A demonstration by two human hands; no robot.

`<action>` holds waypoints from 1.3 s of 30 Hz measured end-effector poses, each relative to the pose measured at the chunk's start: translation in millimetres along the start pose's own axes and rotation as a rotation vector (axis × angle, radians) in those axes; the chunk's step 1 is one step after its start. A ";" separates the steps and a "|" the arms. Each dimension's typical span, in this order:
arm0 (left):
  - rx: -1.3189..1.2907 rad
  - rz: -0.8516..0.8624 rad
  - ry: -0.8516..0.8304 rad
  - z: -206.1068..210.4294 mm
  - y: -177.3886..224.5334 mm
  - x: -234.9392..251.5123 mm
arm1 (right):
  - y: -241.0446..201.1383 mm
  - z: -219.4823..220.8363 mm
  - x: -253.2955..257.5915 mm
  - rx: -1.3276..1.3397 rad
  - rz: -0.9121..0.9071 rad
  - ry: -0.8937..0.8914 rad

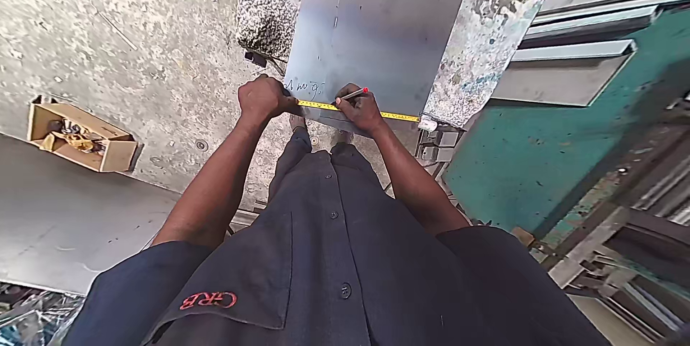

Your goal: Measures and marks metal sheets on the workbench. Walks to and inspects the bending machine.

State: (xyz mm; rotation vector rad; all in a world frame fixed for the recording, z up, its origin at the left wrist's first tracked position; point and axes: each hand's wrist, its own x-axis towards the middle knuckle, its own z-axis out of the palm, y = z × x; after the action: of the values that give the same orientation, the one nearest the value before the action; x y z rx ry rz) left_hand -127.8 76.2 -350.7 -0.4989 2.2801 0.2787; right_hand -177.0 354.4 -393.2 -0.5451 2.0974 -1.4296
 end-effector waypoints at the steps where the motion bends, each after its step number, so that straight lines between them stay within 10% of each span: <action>1: 0.001 -0.001 -0.004 0.1 0.2 0.3 | -0.6 -0.1 -0.2 -0.003 0.006 -0.004; 31: -0.005 0.009 -0.010 -1.2 -2.0 1.1 | 0.0 -0.9 2.6 0.018 0.019 0.119; 36: -0.009 0.121 -0.150 -4.1 -23.0 -16.3 | -22.3 -52.7 -26.7 0.015 0.201 0.419; 39: 0.004 0.134 -0.231 8.9 -44.6 -33.5 | -37.6 -100.7 -61.5 -0.405 0.611 0.560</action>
State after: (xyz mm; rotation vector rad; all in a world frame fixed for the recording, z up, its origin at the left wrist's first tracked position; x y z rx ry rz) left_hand -81.6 48.0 -334.1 -0.2955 2.0901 0.3780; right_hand -192.2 450.1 -316.0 0.3995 2.6833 -0.8579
